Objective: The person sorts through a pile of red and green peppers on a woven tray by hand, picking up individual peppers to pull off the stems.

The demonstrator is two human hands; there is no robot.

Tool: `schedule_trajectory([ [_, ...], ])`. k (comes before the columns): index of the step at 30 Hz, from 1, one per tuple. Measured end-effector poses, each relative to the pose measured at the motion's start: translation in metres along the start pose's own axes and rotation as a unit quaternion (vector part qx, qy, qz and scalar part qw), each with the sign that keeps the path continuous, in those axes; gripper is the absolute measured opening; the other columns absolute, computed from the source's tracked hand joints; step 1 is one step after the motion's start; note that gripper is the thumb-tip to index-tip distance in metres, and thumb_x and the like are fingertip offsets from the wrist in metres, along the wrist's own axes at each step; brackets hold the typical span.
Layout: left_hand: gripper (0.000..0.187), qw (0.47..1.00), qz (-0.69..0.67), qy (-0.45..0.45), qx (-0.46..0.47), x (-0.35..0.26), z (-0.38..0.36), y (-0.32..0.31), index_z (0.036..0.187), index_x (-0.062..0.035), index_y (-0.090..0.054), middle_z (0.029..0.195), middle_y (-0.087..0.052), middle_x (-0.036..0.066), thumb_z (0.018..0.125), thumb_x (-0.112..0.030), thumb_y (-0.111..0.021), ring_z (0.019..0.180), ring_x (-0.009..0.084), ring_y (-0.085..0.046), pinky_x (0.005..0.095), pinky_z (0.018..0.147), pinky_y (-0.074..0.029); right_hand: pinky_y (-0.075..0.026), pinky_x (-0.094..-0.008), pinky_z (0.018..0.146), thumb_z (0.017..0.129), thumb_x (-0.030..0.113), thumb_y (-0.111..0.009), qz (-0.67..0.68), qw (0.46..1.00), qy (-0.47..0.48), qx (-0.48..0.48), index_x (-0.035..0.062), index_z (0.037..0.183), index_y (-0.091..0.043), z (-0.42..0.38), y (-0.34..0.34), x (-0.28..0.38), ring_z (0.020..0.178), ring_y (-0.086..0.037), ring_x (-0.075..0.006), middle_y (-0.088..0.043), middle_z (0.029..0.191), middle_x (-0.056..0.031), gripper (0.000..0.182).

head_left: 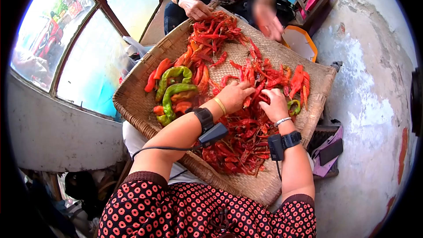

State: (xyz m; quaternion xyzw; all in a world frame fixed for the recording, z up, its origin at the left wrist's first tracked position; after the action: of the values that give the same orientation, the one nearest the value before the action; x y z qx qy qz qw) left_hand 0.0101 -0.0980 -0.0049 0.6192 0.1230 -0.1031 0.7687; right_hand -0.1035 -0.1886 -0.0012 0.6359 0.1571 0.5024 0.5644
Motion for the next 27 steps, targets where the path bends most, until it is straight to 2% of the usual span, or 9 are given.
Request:
schedule_trajectory([
  [3, 0.032, 0.999, -0.022, -0.037, -0.006, -0.010, -0.006, 0.002, 0.110, -0.0056, -0.053, 0.101, -0.057, 0.015, 0.080, -0.019, -0.054, 0.089, 0.0309, -0.051, 0.0396, 0.079, -0.042, -0.045, -0.0362, 0.077, 0.067, 0.016, -0.066, 0.076, 0.997, -0.005, 0.010, 0.0087, 0.089, -0.064, -0.001, 0.001, 0.007, 0.088, -0.055, -0.0271, -0.056, 0.092, -0.0103, 0.024],
  [7, 0.024, 0.988, -0.104, 0.009, 0.112, -0.007, -0.012, 0.006, 0.097, -0.0026, -0.058, 0.091, -0.057, 0.016, 0.081, -0.020, -0.054, 0.084, 0.0329, -0.055, 0.0393, 0.074, -0.045, -0.048, -0.0345, 0.069, 0.069, 0.014, -0.063, 0.132, 0.991, -0.009, -0.005, 0.0087, 0.084, -0.065, -0.003, 0.004, 0.011, 0.076, -0.059, -0.0258, -0.061, 0.082, -0.0092, 0.016],
  [10, 0.016, 0.988, -0.133, -0.064, -0.052, -0.001, -0.010, 0.041, 0.092, -0.0049, -0.060, 0.082, -0.059, 0.014, 0.082, -0.015, -0.052, 0.081, 0.0338, -0.056, 0.0389, 0.071, -0.046, -0.049, -0.0314, 0.065, 0.071, 0.010, -0.058, 0.156, 0.984, -0.015, -0.078, 0.0078, 0.085, -0.064, -0.009, 0.024, 0.011, 0.073, -0.062, -0.0239, -0.064, 0.078, -0.0111, 0.016],
  [13, 0.021, 0.932, -0.316, 0.180, -0.017, 0.038, -0.004, 0.056, 0.090, -0.0014, -0.058, 0.080, -0.060, 0.007, 0.088, -0.021, -0.049, 0.064, 0.0185, -0.059, 0.0291, 0.058, -0.048, -0.049, -0.0314, 0.066, 0.073, 0.010, -0.057, 0.166, 0.979, -0.064, -0.098, 0.0064, 0.095, -0.061, -0.017, 0.040, 0.004, 0.074, -0.063, -0.0248, -0.064, 0.082, -0.0132, 0.022],
  [16, 0.029, 0.733, -0.567, 0.283, -0.247, 0.070, -0.012, 0.089, 0.090, 0.0028, -0.048, 0.068, -0.058, 0.007, 0.086, -0.025, -0.054, 0.055, 0.0126, -0.056, 0.0258, 0.045, -0.045, -0.048, -0.0269, 0.061, 0.077, 0.008, -0.055, 0.251, 0.964, -0.060, -0.065, 0.0024, 0.095, -0.060, -0.016, 0.048, 0.016, 0.067, -0.061, -0.0155, -0.064, 0.078, -0.0081, 0.020],
  [19, 0.042, 0.812, -0.392, 0.379, -0.209, 0.092, -0.022, 0.080, 0.098, 0.0054, -0.041, 0.066, -0.059, 0.012, 0.084, -0.031, -0.056, 0.052, 0.0162, -0.058, 0.0294, 0.049, -0.047, -0.047, -0.0213, 0.058, 0.079, 0.005, -0.053, 0.321, 0.945, -0.060, -0.015, -0.0005, 0.094, -0.059, -0.018, 0.058, 0.041, 0.064, -0.056, -0.0066, -0.061, 0.076, -0.0028, 0.017],
  [22, 0.029, 0.930, -0.292, 0.224, -0.014, 0.054, -0.014, 0.067, 0.097, 0.0036, -0.051, 0.071, -0.056, 0.011, 0.083, -0.021, -0.055, 0.058, 0.0159, -0.059, 0.0313, 0.053, -0.047, -0.047, -0.0204, 0.058, 0.080, 0.005, -0.052, 0.388, 0.918, -0.052, 0.066, -0.0007, 0.094, -0.059, -0.022, 0.057, 0.065, 0.065, -0.057, -0.0081, -0.060, 0.075, -0.0029, 0.016],
  [25, 0.022, 0.942, -0.335, -0.007, 0.023, -0.001, -0.020, 0.060, 0.099, -0.0028, -0.054, 0.066, -0.056, 0.008, 0.080, -0.014, -0.054, 0.066, 0.0154, -0.058, 0.0315, 0.061, -0.047, -0.047, -0.0203, 0.058, 0.081, 0.004, -0.052, 0.402, 0.906, -0.031, 0.131, -0.0006, 0.094, -0.059, -0.025, 0.051, 0.083, 0.064, -0.056, -0.0079, -0.060, 0.074, -0.0034, 0.016],
  [27, 0.020, 0.931, -0.329, -0.022, 0.158, -0.029, -0.031, 0.059, 0.096, -0.0040, -0.056, 0.067, -0.056, 0.008, 0.080, -0.015, -0.056, 0.066, 0.0143, -0.055, 0.0294, 0.061, -0.046, -0.046, -0.0202, 0.058, 0.081, 0.004, -0.051, 0.405, 0.902, -0.024, 0.150, -0.0006, 0.094, -0.059, -0.028, 0.050, 0.093, 0.063, -0.056, -0.0079, -0.060, 0.074, -0.0038, 0.015],
])
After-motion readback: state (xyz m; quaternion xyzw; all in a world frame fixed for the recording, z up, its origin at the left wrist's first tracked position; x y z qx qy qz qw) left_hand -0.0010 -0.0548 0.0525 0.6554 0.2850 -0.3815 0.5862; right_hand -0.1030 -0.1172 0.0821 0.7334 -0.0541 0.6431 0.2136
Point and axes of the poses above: each hand's wrist, its own z-axis towards the middle knuckle, its own y-axis out of the back of the hand, x = y × z, the point moved 6 cm from there along z, towards the middle knuckle
